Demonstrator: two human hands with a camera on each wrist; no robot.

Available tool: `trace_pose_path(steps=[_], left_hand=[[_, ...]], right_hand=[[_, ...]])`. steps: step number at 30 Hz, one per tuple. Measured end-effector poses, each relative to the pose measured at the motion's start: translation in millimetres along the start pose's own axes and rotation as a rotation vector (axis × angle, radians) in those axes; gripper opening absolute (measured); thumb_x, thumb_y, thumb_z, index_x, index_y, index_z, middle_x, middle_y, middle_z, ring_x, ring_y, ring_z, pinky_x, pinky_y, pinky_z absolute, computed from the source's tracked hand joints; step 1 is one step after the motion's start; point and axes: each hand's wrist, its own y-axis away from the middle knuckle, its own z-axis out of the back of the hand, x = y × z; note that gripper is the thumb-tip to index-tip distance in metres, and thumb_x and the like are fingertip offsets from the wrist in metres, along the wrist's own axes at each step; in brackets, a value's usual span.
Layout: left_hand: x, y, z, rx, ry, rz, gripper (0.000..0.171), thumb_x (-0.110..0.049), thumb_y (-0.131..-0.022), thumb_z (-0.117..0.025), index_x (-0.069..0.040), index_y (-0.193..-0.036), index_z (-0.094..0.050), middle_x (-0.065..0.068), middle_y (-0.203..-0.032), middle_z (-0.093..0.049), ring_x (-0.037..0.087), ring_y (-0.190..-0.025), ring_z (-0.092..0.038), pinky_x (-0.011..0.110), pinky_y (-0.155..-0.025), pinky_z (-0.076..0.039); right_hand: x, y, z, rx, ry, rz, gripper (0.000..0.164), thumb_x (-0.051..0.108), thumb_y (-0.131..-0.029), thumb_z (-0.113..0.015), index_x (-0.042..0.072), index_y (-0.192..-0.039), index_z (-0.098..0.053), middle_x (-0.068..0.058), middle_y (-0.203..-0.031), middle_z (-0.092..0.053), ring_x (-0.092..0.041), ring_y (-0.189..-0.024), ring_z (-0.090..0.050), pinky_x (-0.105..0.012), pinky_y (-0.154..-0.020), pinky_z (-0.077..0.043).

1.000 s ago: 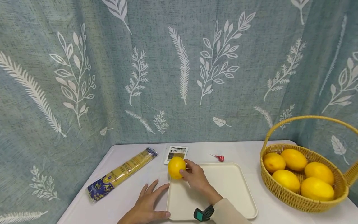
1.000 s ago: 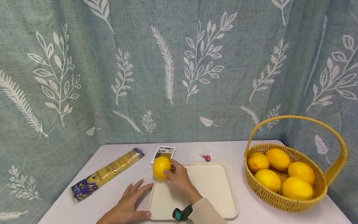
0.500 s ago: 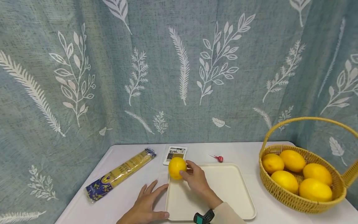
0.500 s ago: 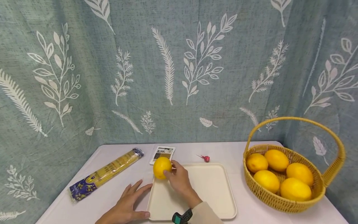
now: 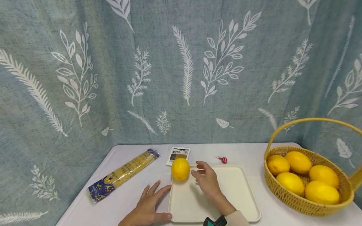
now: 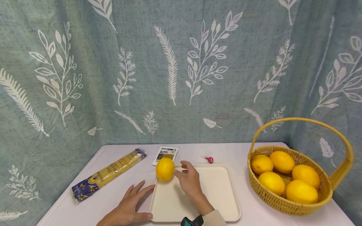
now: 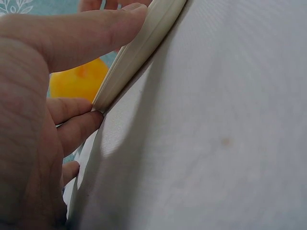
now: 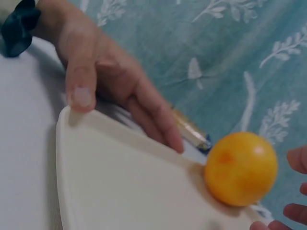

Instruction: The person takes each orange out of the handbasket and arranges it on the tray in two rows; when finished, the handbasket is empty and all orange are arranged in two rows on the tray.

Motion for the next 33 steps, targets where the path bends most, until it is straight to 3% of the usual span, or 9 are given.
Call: trace_pose_path(steps=[11,20,28,33], left_hand=[[-1.5,-0.3,1.8,-0.004,-0.026,-0.051,0.094,-0.054,-0.073,-0.084,-0.017,-0.151,-0.047,0.031,-0.159,-0.032,0.056,-0.149,-0.014,0.074,-0.117,0.005],[-0.7,-1.7,3.8,0.002,-0.049,-0.028,0.093,-0.057,-0.074,-0.082,-0.018,-0.152,-0.047,0.028,-0.158,-0.037,0.053,-0.150,-0.016,0.071,-0.119,0.004],[-3.5,0.5,5.2,0.019,-0.037,0.025,0.094,-0.057,-0.074,-0.083,-0.019,-0.152,-0.046,0.026,-0.160,-0.034,0.053,-0.151,-0.013,0.071,-0.119,0.007],[-2.9,-1.9,0.6,0.008,-0.042,0.004,0.093,-0.057,-0.074,-0.082,-0.019,-0.151,-0.047,0.027,-0.159,-0.035,0.053,-0.150,-0.015,0.071,-0.119,0.005]], right_hand=[[23,8,34,-0.130,-0.002,0.038,0.028,0.013,-0.094,-0.069,0.004,-0.120,-0.065,-0.014,-0.116,-0.068,-0.027,-0.104,-0.063,-0.022,-0.074,-0.057],[46,11,78,-0.248,-0.036,0.059,0.029,0.009,-0.095,-0.068,0.003,-0.123,-0.063,-0.013,-0.119,-0.065,-0.023,-0.107,-0.062,-0.020,-0.076,-0.056],[52,9,125,-0.348,0.026,0.001,0.032,0.017,-0.101,-0.062,0.003,-0.130,-0.057,-0.012,-0.127,-0.059,-0.022,-0.115,-0.056,-0.007,-0.077,-0.050],[49,12,158,-0.483,0.146,-0.063,0.032,0.021,-0.102,-0.060,0.004,-0.130,-0.058,-0.013,-0.127,-0.061,-0.024,-0.116,-0.055,-0.017,-0.088,-0.047]])
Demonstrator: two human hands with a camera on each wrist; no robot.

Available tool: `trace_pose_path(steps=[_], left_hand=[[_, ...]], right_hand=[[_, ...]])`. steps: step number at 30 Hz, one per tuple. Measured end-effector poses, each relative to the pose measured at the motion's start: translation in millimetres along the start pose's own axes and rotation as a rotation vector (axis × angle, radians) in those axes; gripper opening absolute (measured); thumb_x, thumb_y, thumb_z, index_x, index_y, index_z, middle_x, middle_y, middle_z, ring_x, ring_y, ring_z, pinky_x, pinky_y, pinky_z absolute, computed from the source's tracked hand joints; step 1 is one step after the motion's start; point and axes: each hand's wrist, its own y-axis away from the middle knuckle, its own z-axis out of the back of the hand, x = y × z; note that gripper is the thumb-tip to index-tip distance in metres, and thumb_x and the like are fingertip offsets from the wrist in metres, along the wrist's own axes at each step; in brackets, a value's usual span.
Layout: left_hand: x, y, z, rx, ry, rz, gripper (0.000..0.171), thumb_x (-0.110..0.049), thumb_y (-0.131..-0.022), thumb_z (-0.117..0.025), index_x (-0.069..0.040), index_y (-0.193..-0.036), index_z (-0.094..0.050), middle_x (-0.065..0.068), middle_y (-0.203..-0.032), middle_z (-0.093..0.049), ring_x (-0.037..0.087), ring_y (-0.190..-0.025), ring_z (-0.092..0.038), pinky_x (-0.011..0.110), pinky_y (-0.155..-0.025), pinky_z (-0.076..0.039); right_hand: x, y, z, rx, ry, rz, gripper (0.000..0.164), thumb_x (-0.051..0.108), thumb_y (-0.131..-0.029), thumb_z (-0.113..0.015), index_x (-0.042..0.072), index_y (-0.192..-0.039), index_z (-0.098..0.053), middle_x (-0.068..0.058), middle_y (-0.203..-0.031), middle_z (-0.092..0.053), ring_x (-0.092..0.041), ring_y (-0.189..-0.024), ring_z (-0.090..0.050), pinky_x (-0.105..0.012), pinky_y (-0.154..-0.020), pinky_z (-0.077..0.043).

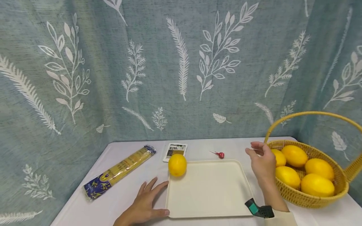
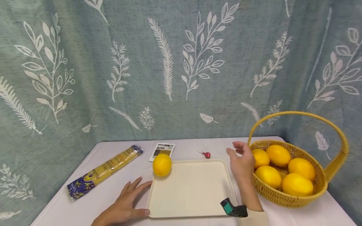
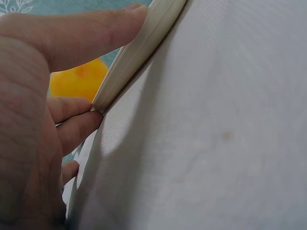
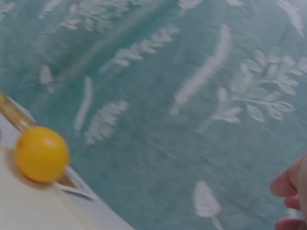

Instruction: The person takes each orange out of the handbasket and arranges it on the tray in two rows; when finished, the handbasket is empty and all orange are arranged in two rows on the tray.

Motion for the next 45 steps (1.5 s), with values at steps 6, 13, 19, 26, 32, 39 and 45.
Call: trace_pose_path(steps=[6,13,19,26,32,39,45], left_hand=[[1.5,-2.1,-2.6,-0.020,-0.001,-0.022,0.094,-0.057,-0.073,-0.082,-0.017,-0.151,-0.048,0.028,-0.157,-0.038,0.052,-0.150,-0.017,0.071,-0.119,0.003],[2.4,-2.3,-1.9,-0.016,-0.004,-0.009,0.094,-0.058,-0.072,-0.082,-0.019,-0.151,-0.048,0.027,-0.158,-0.036,0.051,-0.150,-0.017,0.071,-0.119,0.003],[2.7,-2.4,-0.5,-0.006,-0.005,-0.011,0.095,-0.057,-0.072,-0.083,-0.019,-0.151,-0.047,0.026,-0.158,-0.036,0.051,-0.151,-0.016,0.070,-0.120,0.005],[2.3,-1.6,0.4,0.002,0.003,-0.002,0.095,-0.057,-0.073,-0.083,-0.018,-0.151,-0.047,0.026,-0.159,-0.036,0.052,-0.151,-0.014,0.069,-0.120,0.007],[0.6,-2.0,0.0,0.012,0.003,0.020,0.094,-0.058,-0.073,-0.083,-0.021,-0.151,-0.047,0.025,-0.160,-0.034,0.051,-0.151,-0.014,0.069,-0.120,0.008],[1.8,-2.1,-0.4,0.005,0.014,0.006,0.093,-0.056,-0.073,-0.083,-0.020,-0.151,-0.048,0.025,-0.159,-0.036,0.052,-0.151,-0.014,0.069,-0.120,0.007],[3.7,-1.8,-1.2,0.008,0.011,0.002,0.094,-0.057,-0.073,-0.083,-0.019,-0.151,-0.047,0.025,-0.159,-0.036,0.052,-0.151,-0.014,0.069,-0.120,0.007]], right_hand=[[-8,-12,33,-0.074,0.134,-0.105,0.038,0.024,-0.102,-0.057,0.000,-0.131,-0.057,-0.019,-0.131,-0.057,-0.035,-0.120,-0.052,-0.037,-0.090,-0.047],[-9,-22,61,0.039,0.258,-0.214,0.054,0.032,-0.101,-0.055,0.000,-0.144,-0.047,-0.029,-0.146,-0.044,-0.048,-0.132,-0.040,-0.059,-0.099,-0.043],[-15,-28,75,0.134,0.340,-0.289,0.070,0.043,-0.099,-0.055,0.003,-0.153,-0.036,-0.031,-0.151,-0.035,-0.055,-0.136,-0.026,-0.074,-0.100,-0.029],[-31,-37,85,0.326,0.425,-0.394,0.098,0.053,-0.099,-0.050,-0.009,-0.158,0.000,-0.039,-0.159,-0.009,-0.059,-0.142,-0.016,-0.072,-0.114,-0.021],[-44,-39,89,0.376,0.466,-0.387,0.105,0.054,-0.097,-0.055,-0.017,-0.153,-0.001,-0.045,-0.152,-0.015,-0.058,-0.135,-0.028,-0.069,-0.113,-0.029],[-49,-41,86,0.370,0.657,-0.293,0.077,0.037,-0.093,-0.063,-0.025,-0.131,-0.039,-0.037,-0.109,-0.052,-0.041,-0.091,-0.051,-0.050,-0.081,-0.050],[-47,-39,89,0.294,0.654,-0.265,0.072,0.040,-0.088,-0.069,-0.022,-0.119,-0.050,-0.035,-0.102,-0.052,-0.041,-0.089,-0.049,-0.048,-0.076,-0.048]])
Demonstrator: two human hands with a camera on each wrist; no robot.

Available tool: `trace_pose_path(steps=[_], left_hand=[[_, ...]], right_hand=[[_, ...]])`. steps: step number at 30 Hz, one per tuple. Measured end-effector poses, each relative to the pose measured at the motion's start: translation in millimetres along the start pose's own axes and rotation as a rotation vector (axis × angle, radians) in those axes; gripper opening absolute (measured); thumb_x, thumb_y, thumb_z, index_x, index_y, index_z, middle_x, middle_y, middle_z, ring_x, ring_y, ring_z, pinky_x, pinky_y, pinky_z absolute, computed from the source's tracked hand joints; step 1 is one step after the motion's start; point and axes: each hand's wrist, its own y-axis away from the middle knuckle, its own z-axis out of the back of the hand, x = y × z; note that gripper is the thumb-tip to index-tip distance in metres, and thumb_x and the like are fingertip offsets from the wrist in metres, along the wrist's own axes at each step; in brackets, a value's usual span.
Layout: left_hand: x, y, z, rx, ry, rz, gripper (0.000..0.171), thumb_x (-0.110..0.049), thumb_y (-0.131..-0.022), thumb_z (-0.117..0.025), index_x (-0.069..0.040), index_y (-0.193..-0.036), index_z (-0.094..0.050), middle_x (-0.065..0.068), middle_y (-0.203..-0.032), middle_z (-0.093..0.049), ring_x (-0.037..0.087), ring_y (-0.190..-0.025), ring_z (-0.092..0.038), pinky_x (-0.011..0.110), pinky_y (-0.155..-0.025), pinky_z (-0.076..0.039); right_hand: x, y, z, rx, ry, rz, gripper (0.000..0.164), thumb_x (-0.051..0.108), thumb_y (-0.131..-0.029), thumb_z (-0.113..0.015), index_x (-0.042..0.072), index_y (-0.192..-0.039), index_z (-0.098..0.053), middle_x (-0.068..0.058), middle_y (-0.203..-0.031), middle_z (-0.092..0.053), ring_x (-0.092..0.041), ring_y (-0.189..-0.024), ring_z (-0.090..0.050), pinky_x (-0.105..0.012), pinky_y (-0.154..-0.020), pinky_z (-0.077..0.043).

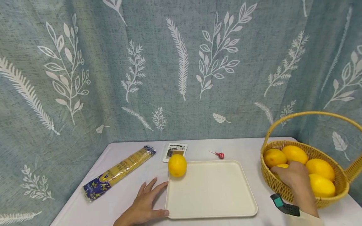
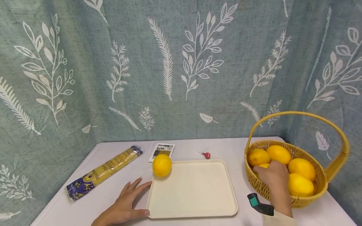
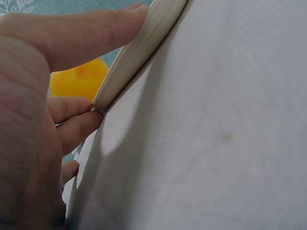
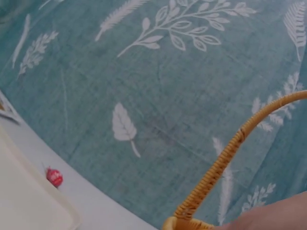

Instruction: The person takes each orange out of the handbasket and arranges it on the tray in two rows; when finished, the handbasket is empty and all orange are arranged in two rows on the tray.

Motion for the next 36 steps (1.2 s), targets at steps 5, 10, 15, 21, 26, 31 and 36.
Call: trace_pose_path(steps=[5,10,15,21,26,31,36], left_hand=[[-0.6,-0.1,0.9,0.004,0.004,-0.013,0.094,-0.055,-0.074,-0.083,-0.017,-0.151,-0.047,0.026,-0.159,-0.036,0.053,-0.150,-0.014,0.070,-0.119,0.006],[-0.2,-0.9,1.0,-0.001,0.002,-0.022,0.094,-0.056,-0.073,-0.083,-0.017,-0.151,-0.047,0.027,-0.158,-0.036,0.053,-0.150,-0.015,0.070,-0.119,0.006],[-1.5,-2.1,1.5,0.004,0.004,0.000,0.094,-0.057,-0.073,-0.083,-0.019,-0.151,-0.048,0.026,-0.160,-0.034,0.052,-0.151,-0.014,0.070,-0.120,0.007],[-1.0,-2.9,2.6,0.001,0.002,0.010,0.095,-0.058,-0.071,-0.084,-0.019,-0.150,-0.048,0.026,-0.159,-0.036,0.052,-0.151,-0.015,0.069,-0.120,0.006],[1.6,-2.1,4.1,-0.001,0.002,-0.020,0.094,-0.055,-0.073,-0.083,-0.017,-0.151,-0.047,0.026,-0.158,-0.037,0.053,-0.150,-0.016,0.071,-0.119,0.006],[1.6,-1.4,5.3,0.001,0.023,-0.015,0.094,-0.054,-0.073,-0.084,-0.017,-0.151,-0.047,0.027,-0.159,-0.035,0.053,-0.150,-0.014,0.071,-0.118,0.008],[0.1,-1.2,5.4,0.012,0.029,-0.019,0.093,-0.052,-0.075,-0.084,-0.016,-0.152,-0.046,0.029,-0.160,-0.032,0.055,-0.150,-0.013,0.074,-0.117,0.008]], right_hand=[[3,3,5,-0.056,-0.104,-0.063,0.090,0.048,-0.087,-0.068,-0.019,-0.138,-0.039,-0.044,-0.128,-0.043,-0.055,-0.114,-0.042,-0.062,-0.091,-0.045],[13,7,10,-0.136,-0.210,-0.057,0.096,0.050,-0.088,-0.067,-0.010,-0.151,-0.028,-0.041,-0.149,-0.030,-0.060,-0.135,-0.023,-0.068,-0.101,-0.036],[22,12,9,-0.216,-0.264,0.007,0.088,0.048,-0.088,-0.070,-0.003,-0.151,-0.035,-0.034,-0.150,-0.036,-0.057,-0.136,-0.025,-0.065,-0.101,-0.036],[33,18,1,-0.279,-0.320,0.102,0.084,0.047,-0.089,-0.071,0.001,-0.151,-0.040,-0.028,-0.147,-0.043,-0.046,-0.124,-0.042,-0.054,-0.090,-0.046],[48,22,-13,-0.262,-0.403,0.188,0.075,0.044,-0.090,-0.072,0.007,-0.149,-0.044,-0.023,-0.145,-0.047,-0.039,-0.115,-0.050,-0.046,-0.084,-0.050],[69,22,-29,-0.214,-0.465,0.279,0.070,0.037,-0.089,-0.074,0.009,-0.148,-0.047,-0.022,-0.143,-0.049,-0.038,-0.114,-0.051,-0.047,-0.088,-0.051],[83,20,-42,-0.164,-0.485,0.303,0.075,0.036,-0.089,-0.075,0.008,-0.151,-0.043,-0.024,-0.143,-0.048,-0.039,-0.116,-0.050,-0.049,-0.092,-0.049]])
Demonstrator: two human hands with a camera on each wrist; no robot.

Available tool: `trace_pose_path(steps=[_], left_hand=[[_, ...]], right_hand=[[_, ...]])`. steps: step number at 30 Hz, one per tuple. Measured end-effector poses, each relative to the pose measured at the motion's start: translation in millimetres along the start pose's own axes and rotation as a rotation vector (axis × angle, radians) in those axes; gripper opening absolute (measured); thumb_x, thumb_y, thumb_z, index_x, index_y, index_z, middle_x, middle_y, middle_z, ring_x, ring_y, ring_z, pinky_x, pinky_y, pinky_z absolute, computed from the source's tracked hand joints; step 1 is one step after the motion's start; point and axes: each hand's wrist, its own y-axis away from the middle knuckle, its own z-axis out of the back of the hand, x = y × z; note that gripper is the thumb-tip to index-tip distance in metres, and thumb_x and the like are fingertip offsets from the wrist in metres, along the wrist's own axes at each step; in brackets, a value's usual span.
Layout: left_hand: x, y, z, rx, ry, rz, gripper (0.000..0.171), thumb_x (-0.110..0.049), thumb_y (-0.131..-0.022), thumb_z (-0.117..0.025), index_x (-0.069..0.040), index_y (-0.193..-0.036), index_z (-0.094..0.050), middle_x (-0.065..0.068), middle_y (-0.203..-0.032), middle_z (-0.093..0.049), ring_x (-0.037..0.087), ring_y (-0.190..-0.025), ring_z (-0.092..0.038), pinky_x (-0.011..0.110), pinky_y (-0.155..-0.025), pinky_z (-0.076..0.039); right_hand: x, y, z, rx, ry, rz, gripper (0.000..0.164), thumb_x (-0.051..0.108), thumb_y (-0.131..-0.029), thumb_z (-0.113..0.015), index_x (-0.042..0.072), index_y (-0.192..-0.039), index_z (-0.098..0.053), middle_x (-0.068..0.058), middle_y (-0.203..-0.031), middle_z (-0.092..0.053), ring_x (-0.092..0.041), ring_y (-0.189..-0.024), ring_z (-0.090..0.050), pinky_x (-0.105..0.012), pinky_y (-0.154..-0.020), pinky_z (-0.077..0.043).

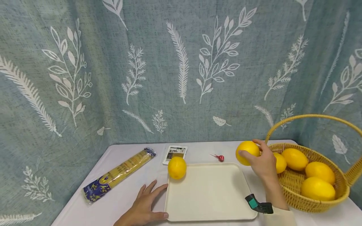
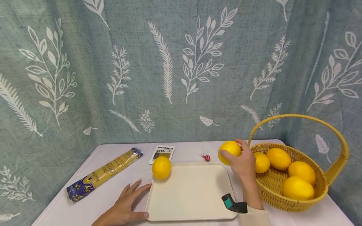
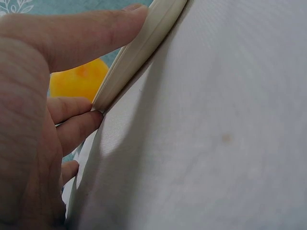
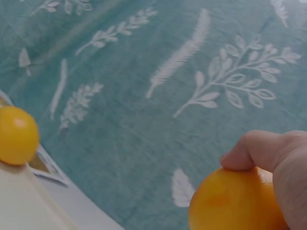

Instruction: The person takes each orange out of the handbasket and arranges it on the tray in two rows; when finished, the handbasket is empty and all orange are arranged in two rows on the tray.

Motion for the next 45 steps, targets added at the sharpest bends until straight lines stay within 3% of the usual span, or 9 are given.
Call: trace_pose_path(steps=[7,13,20,23,26,32,39,45], left_hand=[[0.3,2.3,-1.0,-0.014,0.001,0.006,0.093,-0.053,-0.074,-0.084,-0.018,-0.151,-0.047,0.029,-0.160,-0.032,0.055,-0.150,-0.013,0.073,-0.117,0.007],[0.7,1.0,-1.3,-0.014,-0.010,0.014,0.094,-0.055,-0.073,-0.084,-0.018,-0.151,-0.047,0.029,-0.160,-0.031,0.055,-0.150,-0.013,0.073,-0.118,0.007],[-0.4,0.7,-1.7,-0.008,-0.019,0.006,0.092,-0.056,-0.074,-0.082,-0.018,-0.151,-0.047,0.026,-0.159,-0.035,0.053,-0.150,-0.015,0.071,-0.119,0.007],[0.2,1.0,-1.6,-0.010,-0.026,0.000,0.092,-0.055,-0.074,-0.082,-0.018,-0.151,-0.047,0.026,-0.159,-0.035,0.053,-0.150,-0.015,0.072,-0.118,0.006],[0.7,1.2,-1.6,-0.014,-0.028,-0.005,0.092,-0.055,-0.074,-0.082,-0.018,-0.151,-0.047,0.026,-0.159,-0.036,0.054,-0.150,-0.015,0.072,-0.118,0.006],[0.6,1.2,-2.1,-0.013,-0.029,-0.018,0.092,-0.054,-0.075,-0.082,-0.017,-0.151,-0.047,0.026,-0.158,-0.037,0.054,-0.150,-0.016,0.073,-0.118,0.005],[-0.6,1.1,-2.8,-0.022,-0.027,-0.009,0.092,-0.055,-0.074,-0.082,-0.016,-0.150,-0.048,0.026,-0.157,-0.038,0.053,-0.150,-0.017,0.072,-0.118,0.005],[-1.4,0.8,-1.9,-0.016,-0.033,-0.010,0.092,-0.055,-0.074,-0.082,-0.016,-0.150,-0.048,0.027,-0.158,-0.036,0.054,-0.150,-0.016,0.073,-0.118,0.005]], right_hand=[[-2,-3,-25,0.035,-0.048,0.042,0.074,0.037,-0.088,-0.077,0.004,-0.147,-0.047,-0.018,-0.138,-0.053,-0.035,-0.109,-0.059,-0.032,-0.083,-0.052],[-10,-2,-47,0.175,-0.115,0.067,0.069,0.028,-0.090,-0.075,0.007,-0.149,-0.046,-0.016,-0.144,-0.050,-0.036,-0.113,-0.060,-0.036,-0.090,-0.055],[-21,2,-77,0.258,-0.104,0.074,0.070,0.028,-0.084,-0.079,0.008,-0.146,-0.052,-0.017,-0.142,-0.054,-0.029,-0.099,-0.062,-0.030,-0.080,-0.055],[-25,4,-90,0.271,-0.059,0.097,0.075,0.030,-0.084,-0.080,0.005,-0.148,-0.049,-0.020,-0.141,-0.057,-0.030,-0.101,-0.063,-0.036,-0.084,-0.056],[-29,6,-101,0.277,-0.032,0.134,0.077,0.028,-0.087,-0.078,0.000,-0.150,-0.045,-0.023,-0.143,-0.055,-0.035,-0.112,-0.062,-0.048,-0.096,-0.055],[-38,8,-115,0.296,-0.043,0.206,0.070,0.029,-0.096,-0.071,-0.005,-0.150,-0.042,-0.026,-0.149,-0.049,-0.043,-0.136,-0.049,-0.057,-0.114,-0.041],[-38,14,-126,0.287,0.015,0.260,0.065,0.031,-0.099,-0.067,0.001,-0.151,-0.043,-0.020,-0.147,-0.053,-0.039,-0.128,-0.055,-0.057,-0.111,-0.042],[-35,21,-132,0.296,0.080,0.263,0.065,0.032,-0.097,-0.068,0.010,-0.153,-0.042,-0.017,-0.158,-0.042,-0.042,-0.138,-0.047,-0.062,-0.115,-0.036]])
